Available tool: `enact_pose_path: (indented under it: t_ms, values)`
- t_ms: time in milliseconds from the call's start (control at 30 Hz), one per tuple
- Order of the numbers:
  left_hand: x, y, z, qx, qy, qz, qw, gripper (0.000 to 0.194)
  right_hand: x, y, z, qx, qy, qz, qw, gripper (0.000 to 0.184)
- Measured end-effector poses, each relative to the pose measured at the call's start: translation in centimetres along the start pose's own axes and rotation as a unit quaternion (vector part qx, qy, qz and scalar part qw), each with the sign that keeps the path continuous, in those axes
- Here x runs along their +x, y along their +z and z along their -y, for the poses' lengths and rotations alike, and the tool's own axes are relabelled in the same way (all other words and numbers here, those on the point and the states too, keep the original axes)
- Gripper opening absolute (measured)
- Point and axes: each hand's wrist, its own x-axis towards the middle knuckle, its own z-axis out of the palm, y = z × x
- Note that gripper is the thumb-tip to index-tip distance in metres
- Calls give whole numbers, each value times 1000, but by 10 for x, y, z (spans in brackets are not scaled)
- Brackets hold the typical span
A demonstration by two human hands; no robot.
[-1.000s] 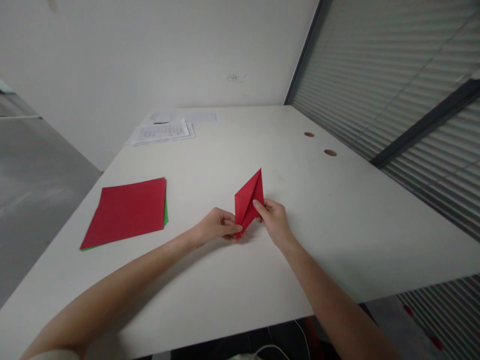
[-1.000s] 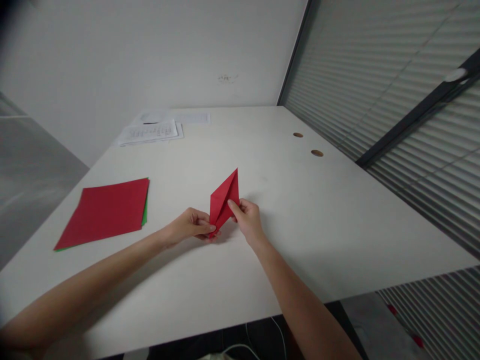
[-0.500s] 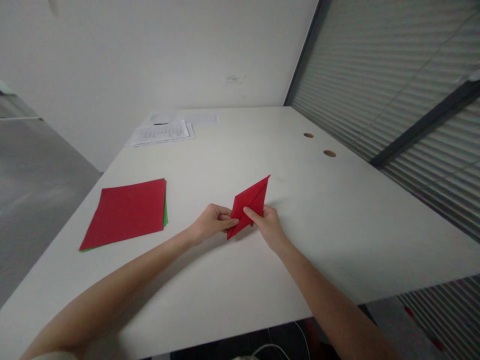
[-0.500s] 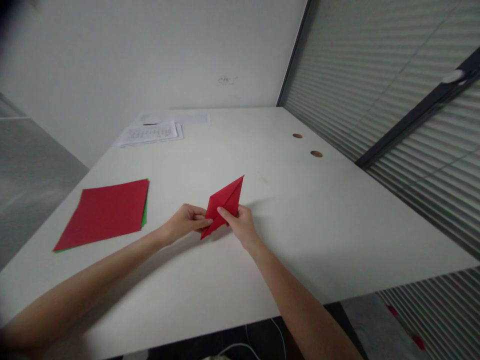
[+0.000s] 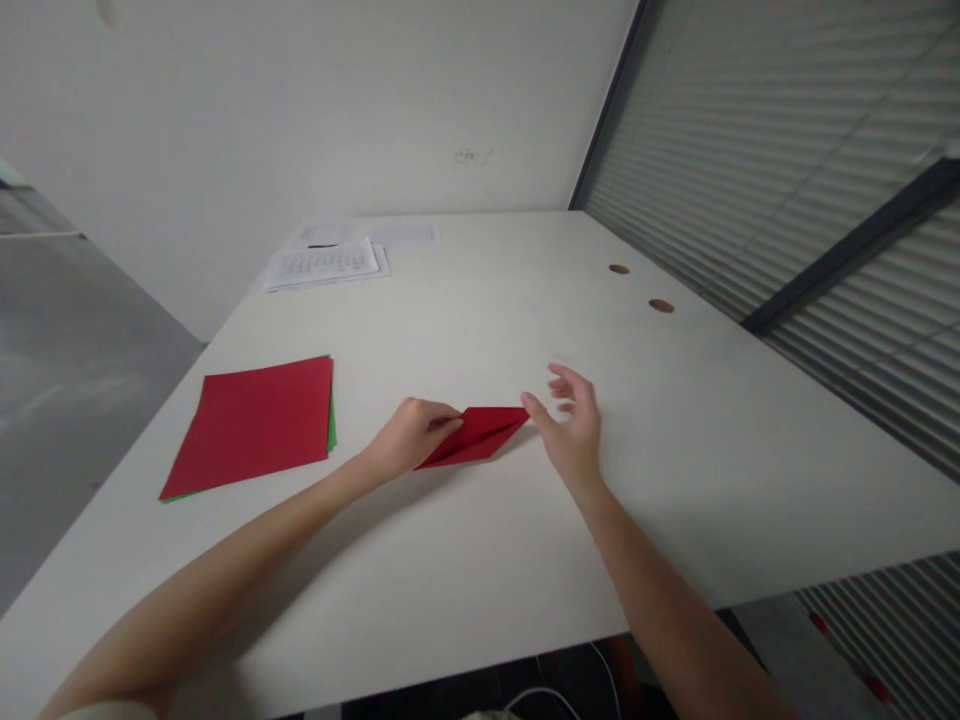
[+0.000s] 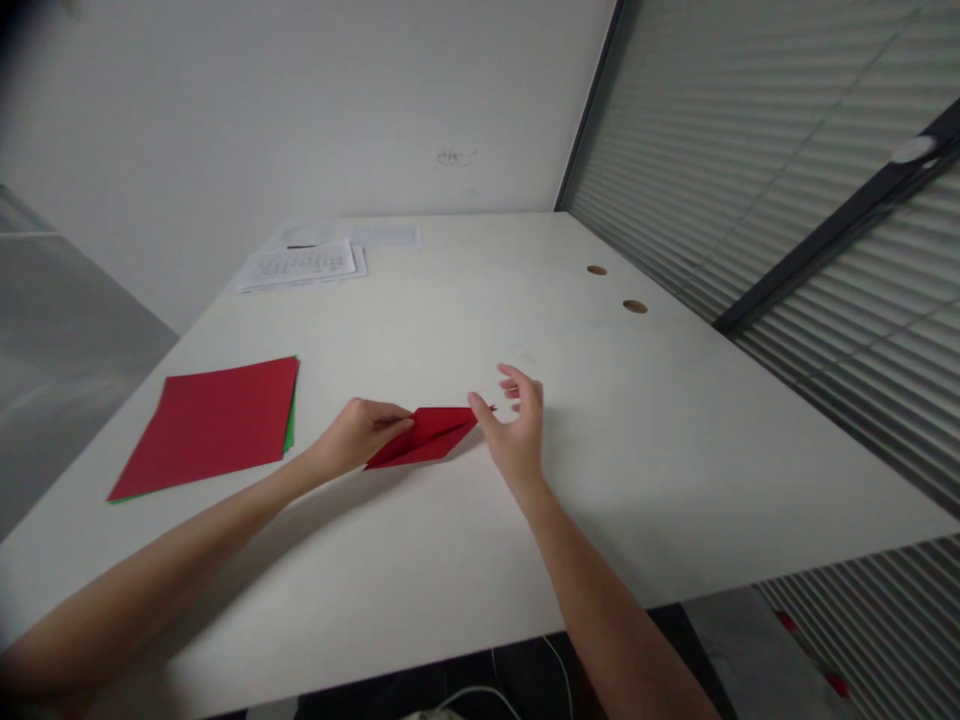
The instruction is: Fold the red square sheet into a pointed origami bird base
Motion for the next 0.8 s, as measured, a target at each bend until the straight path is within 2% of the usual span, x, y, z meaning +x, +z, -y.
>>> enact_pose_path:
  t_ms: [33, 67, 133, 200, 267, 367, 500, 667, 800]
  values:
    - [-2, -1, -3, 34, 21, 20, 999, 25, 4, -7, 7, -55, -67, 17, 996, 43]
    - [-3, -2, -5, 55, 41, 38, 997, 25, 7, -13, 15, -98, -119, 69, 986, 35]
    - [-7, -1, -12, 77, 75, 64, 992, 27, 10, -20, 31, -138, -168, 226, 950, 21]
    - [-11, 0, -18, 80, 95, 75, 989, 26, 12, -19, 42, -118, -149, 375, 907, 8]
    - [-12, -1, -23, 62, 93, 75, 991, 25, 13, -14, 45, -87, -112, 437, 888, 9]
    - [-10, -5, -27, -19, 49, 70, 996, 20, 15, -9, 38, -52, -79, 422, 902, 12]
    - [-6, -10, -24, -130, -20, 75, 989, 16, 15, -7, 24, -6, -42, 391, 919, 12]
    - [-5, -11, -20, -150, -47, 61, 986, 17, 12, -7, 17, 15, -38, 376, 926, 13]
    - [-5, -12, -19, -133, -37, 56, 989, 20, 12, -7, 15, 19, -52, 366, 929, 15]
